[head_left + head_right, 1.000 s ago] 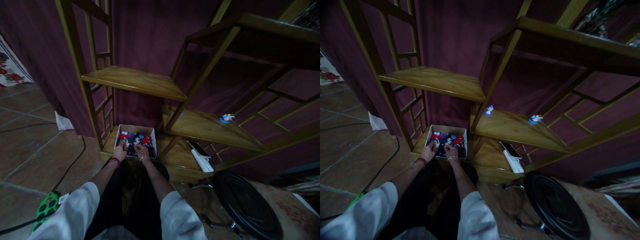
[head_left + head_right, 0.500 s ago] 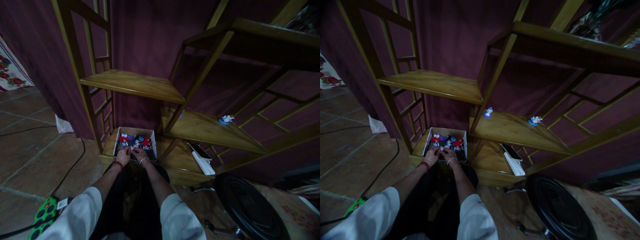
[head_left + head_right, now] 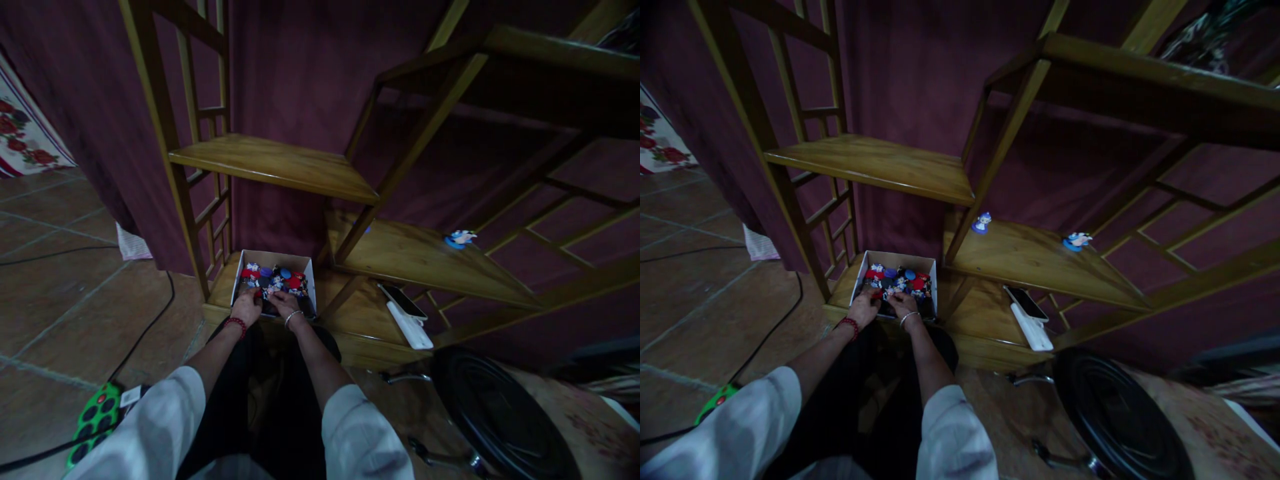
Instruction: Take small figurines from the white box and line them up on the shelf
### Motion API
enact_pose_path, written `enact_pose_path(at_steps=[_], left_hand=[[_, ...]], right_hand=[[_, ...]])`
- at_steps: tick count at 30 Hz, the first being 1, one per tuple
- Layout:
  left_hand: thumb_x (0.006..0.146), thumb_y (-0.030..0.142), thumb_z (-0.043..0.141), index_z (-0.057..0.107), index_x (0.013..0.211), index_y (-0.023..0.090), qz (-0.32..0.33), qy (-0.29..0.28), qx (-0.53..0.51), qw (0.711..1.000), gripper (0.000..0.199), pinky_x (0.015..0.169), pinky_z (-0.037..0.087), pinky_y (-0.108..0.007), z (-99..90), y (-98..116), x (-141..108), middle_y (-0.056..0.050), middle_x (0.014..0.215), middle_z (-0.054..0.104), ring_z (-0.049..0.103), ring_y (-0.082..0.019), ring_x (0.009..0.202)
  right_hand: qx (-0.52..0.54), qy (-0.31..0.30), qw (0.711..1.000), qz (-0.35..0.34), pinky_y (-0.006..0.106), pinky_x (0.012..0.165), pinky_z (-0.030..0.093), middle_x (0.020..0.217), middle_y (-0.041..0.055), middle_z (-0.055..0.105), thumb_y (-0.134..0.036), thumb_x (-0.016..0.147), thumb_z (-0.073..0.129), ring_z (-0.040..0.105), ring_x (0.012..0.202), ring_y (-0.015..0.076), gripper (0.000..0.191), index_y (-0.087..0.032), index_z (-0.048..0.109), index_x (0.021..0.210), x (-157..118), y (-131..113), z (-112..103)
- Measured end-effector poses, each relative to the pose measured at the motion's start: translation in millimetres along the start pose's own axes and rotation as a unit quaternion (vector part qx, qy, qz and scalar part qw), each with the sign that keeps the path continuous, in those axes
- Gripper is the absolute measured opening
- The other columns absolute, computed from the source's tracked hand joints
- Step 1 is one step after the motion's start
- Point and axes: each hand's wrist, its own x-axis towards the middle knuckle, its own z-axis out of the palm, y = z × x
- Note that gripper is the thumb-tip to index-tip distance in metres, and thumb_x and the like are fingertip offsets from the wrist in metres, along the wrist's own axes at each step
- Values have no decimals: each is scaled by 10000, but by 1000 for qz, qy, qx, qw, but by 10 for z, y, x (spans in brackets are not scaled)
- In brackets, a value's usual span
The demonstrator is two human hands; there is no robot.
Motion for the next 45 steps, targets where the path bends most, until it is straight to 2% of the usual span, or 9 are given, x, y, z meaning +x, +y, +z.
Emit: enact_pose_path(at_steps=[8, 15, 20, 23, 28, 34, 38, 41, 45], left_hand=[[731, 290, 508, 486, 1156, 180, -10, -49, 27, 998, 439, 837, 397, -260, -32, 31, -13, -98, 1109, 570, 547, -190, 986], [704, 282, 555, 443, 1205, 175, 25, -61, 5, 998, 525, 813, 407, -276, -20, 51, -36, -106, 1047, 600, 569, -213, 952], [706, 290, 553, 493, 1148, 179, 33, -52, 9, 998, 460, 786, 418, -272, 7, 39, -53, -93, 971, 623, 584, -210, 907], [715, 318, 535, 529, 1108, 196, 46, -46, 7, 998, 412, 770, 428, -271, 19, 25, -56, -79, 952, 620, 590, -200, 872], [697, 393, 546, 555, 1089, 181, 20, 11, -8, 1000, 446, 821, 414, -257, 20, 7, -45, -89, 1065, 534, 554, -182, 921], [683, 426, 553, 614, 959, 174, -17, 6, -62, 998, 378, 799, 424, -267, 2, -15, -27, -70, 966, 558, 558, -172, 861], [710, 391, 537, 593, 1020, 177, -30, 13, -111, 993, 381, 810, 425, -275, 11, -13, -17, -60, 957, 588, 558, -168, 872], [740, 346, 514, 578, 1046, 184, -80, -8, -242, 967, 352, 748, 459, -263, 28, -16, 25, -42, 875, 619, 587, -143, 777], [754, 241, 495, 535, 1016, 126, -177, -28, -499, 848, 289, 657, 500, -264, 14, -6, 83, -34, 762, 609, 599, -108, 585]], right_hand=[[125, 25, 991, 41, 237, 570, 472, 736, 3, 611, -468, 553, 641, 538, 602, 107, 375, -153, 636, 757, -10, -33, -8], [141, -46, 989, 25, 240, 591, 475, 725, 9, 614, -463, 555, 659, 555, 636, 115, 364, -151, 634, 740, -45, -49, -48], [141, -50, 989, 13, 256, 641, 478, 733, 10, 623, -456, 557, 662, 569, 687, 127, 364, -150, 641, 753, -42, -9, -53], [162, -21, 986, 18, 241, 623, 473, 689, -1, 611, -444, 543, 670, 560, 637, 109, 358, -144, 636, 735, -12, 4, -41], [185, 67, 980, 23, 232, 576, 470, 602, -24, 572, -410, 528, 666, 538, 551, 93, 300, -146, 596, 649, 62, -31, 9], [118, 80, 990, 14, 241, 578, 469, 631, -4, 600, -390, 559, 631, 568, 593, 124, 264, -153, 601, 670, 143, -6, 15], [128, 80, 989, 6, 237, 577, 476, 709, 2, 624, -384, 597, 600, 585, 623, 126, 308, -172, 597, 821, 162, -29, 13], [167, 57, 984, -1, 233, 562, 481, 813, 6, 626, -357, 593, 603, 594, 646, 126, 417, -193, 560, 974, 138, -81, 39], [176, 33, 984, 7, 218, 485, 455, 824, 13, 610, -337, 567, 614, 584, 588, 120, 455, -183, 545, 989, 91, -142, 80]])
